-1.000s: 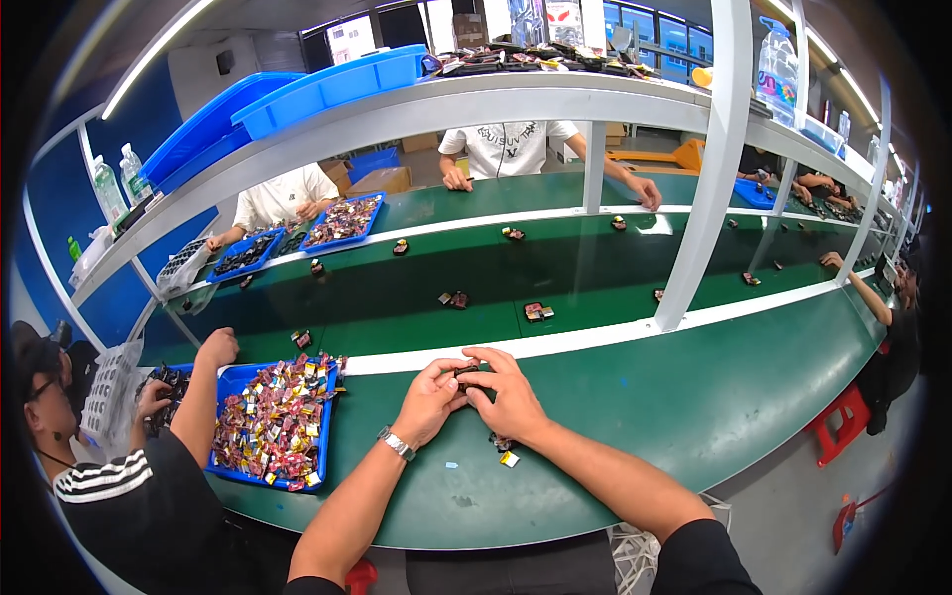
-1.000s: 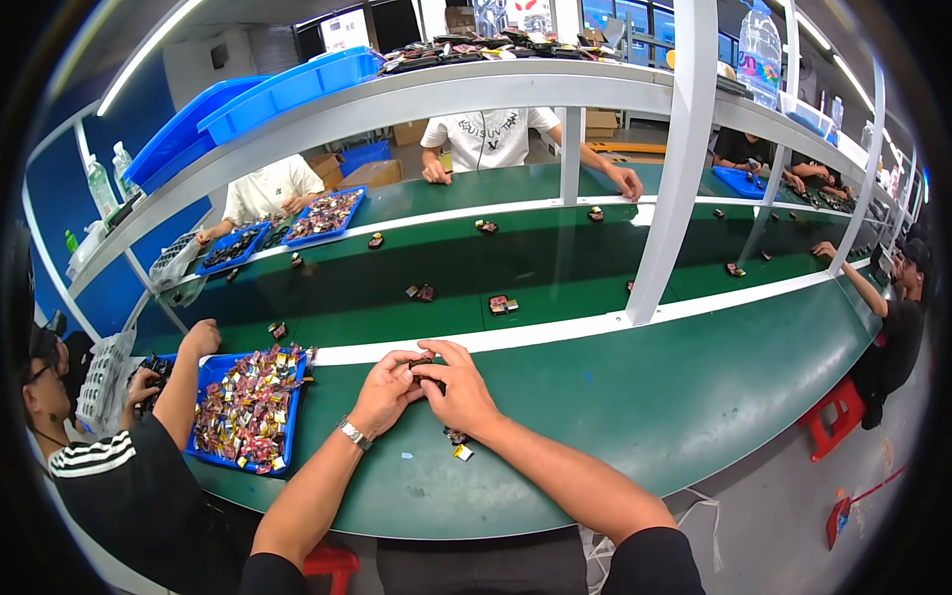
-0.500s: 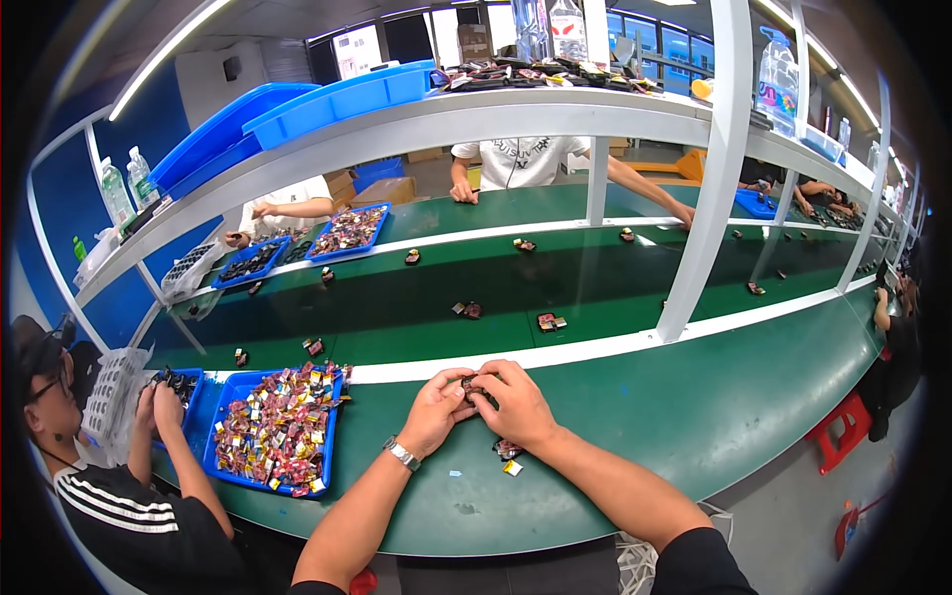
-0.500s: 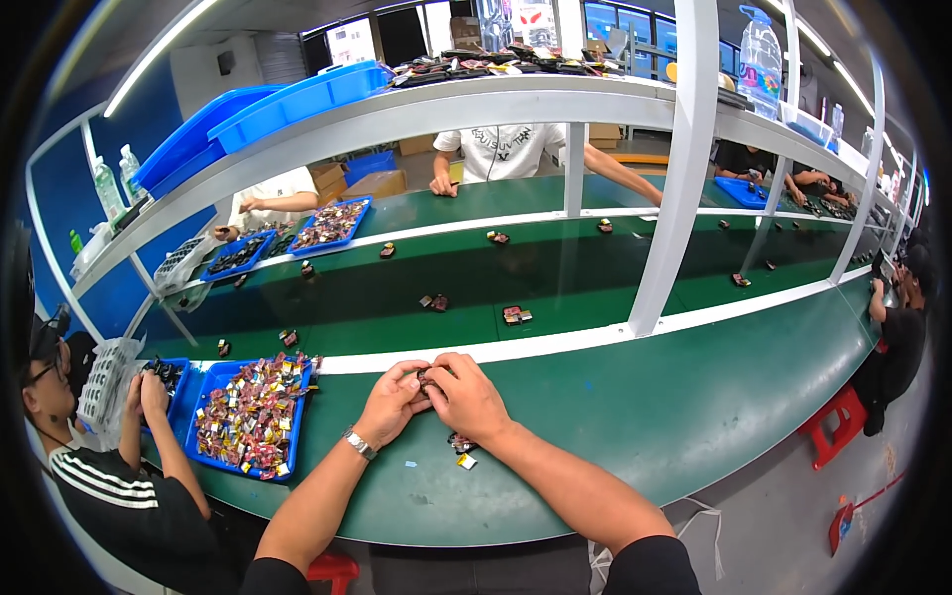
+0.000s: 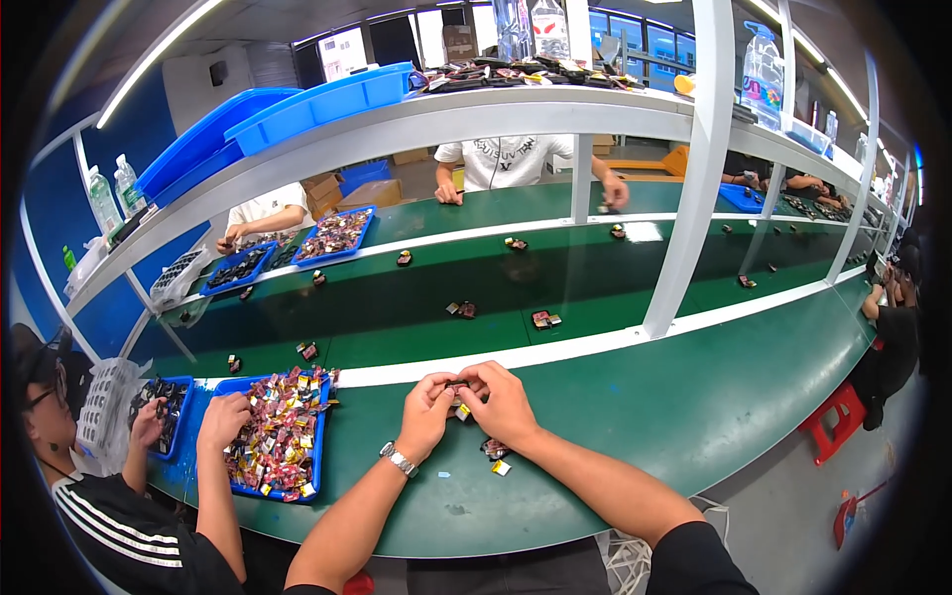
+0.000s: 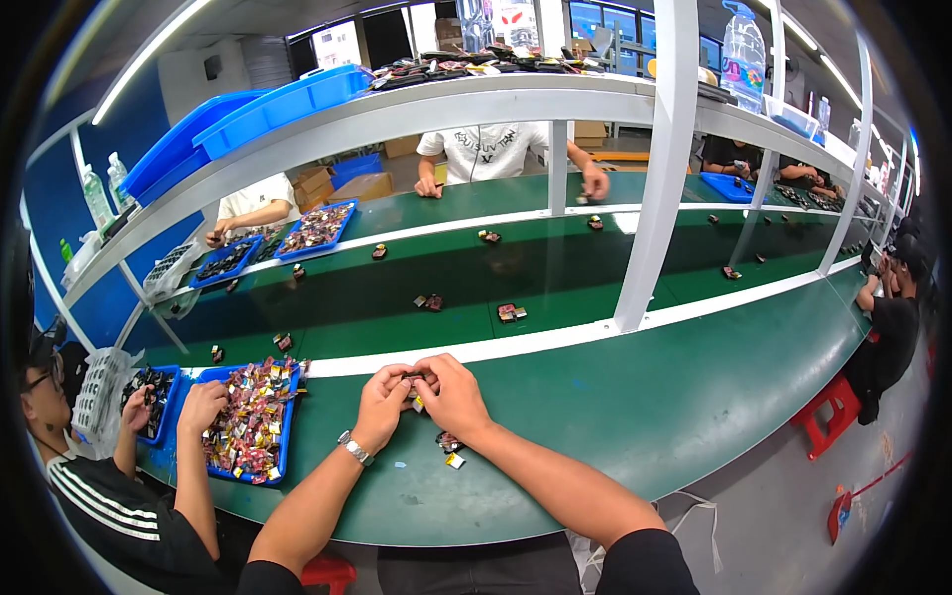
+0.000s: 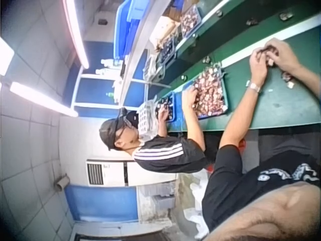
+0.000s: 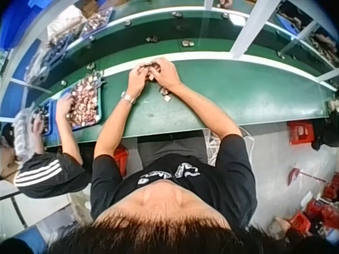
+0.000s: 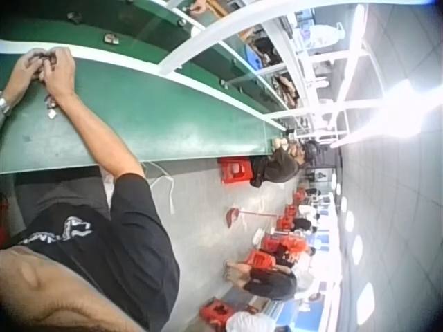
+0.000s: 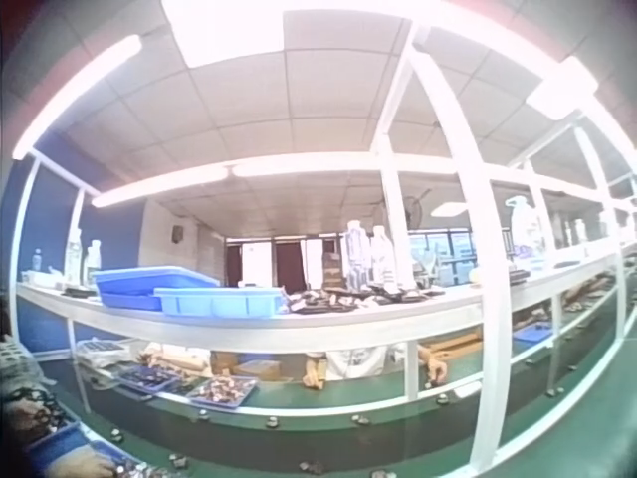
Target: Assembling small electronic or toy components on a workshop assembly line.
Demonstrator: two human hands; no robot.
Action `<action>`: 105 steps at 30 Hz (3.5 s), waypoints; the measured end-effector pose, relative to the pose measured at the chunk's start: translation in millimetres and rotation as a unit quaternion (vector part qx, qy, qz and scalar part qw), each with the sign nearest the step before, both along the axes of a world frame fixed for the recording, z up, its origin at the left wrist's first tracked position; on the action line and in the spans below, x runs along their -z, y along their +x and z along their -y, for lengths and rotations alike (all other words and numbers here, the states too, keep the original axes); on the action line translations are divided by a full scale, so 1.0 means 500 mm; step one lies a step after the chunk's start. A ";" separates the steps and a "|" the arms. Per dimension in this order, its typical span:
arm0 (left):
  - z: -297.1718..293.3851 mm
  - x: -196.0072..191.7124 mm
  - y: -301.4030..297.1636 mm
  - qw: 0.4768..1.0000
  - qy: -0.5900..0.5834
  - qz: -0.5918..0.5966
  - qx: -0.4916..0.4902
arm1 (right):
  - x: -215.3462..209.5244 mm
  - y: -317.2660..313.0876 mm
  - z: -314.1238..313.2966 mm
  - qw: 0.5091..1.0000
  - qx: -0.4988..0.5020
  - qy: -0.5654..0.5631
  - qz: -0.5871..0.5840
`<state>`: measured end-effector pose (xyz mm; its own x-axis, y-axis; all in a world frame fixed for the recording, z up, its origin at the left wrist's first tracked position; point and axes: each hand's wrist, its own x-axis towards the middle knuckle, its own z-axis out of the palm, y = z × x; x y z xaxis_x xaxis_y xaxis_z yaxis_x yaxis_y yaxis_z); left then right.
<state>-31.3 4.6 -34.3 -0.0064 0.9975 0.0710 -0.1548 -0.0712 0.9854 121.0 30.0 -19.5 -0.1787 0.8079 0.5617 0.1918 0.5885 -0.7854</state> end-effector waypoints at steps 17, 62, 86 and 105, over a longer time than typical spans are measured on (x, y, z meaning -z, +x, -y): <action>-0.011 0.002 -0.014 0.997 0.060 0.022 -0.035 | 0.021 0.075 -0.312 0.953 0.184 -0.179 0.161; -0.004 -0.026 -0.055 0.986 -0.017 0.067 0.153 | -0.019 0.021 -0.022 0.977 -0.078 0.110 0.168; -0.005 -0.018 -0.057 0.984 -0.009 0.088 0.155 | 0.002 0.000 0.004 0.987 -0.029 0.100 0.122; -0.001 -0.020 -0.049 0.990 -0.013 0.058 0.124 | 0.002 0.002 0.002 0.988 -0.028 0.111 0.100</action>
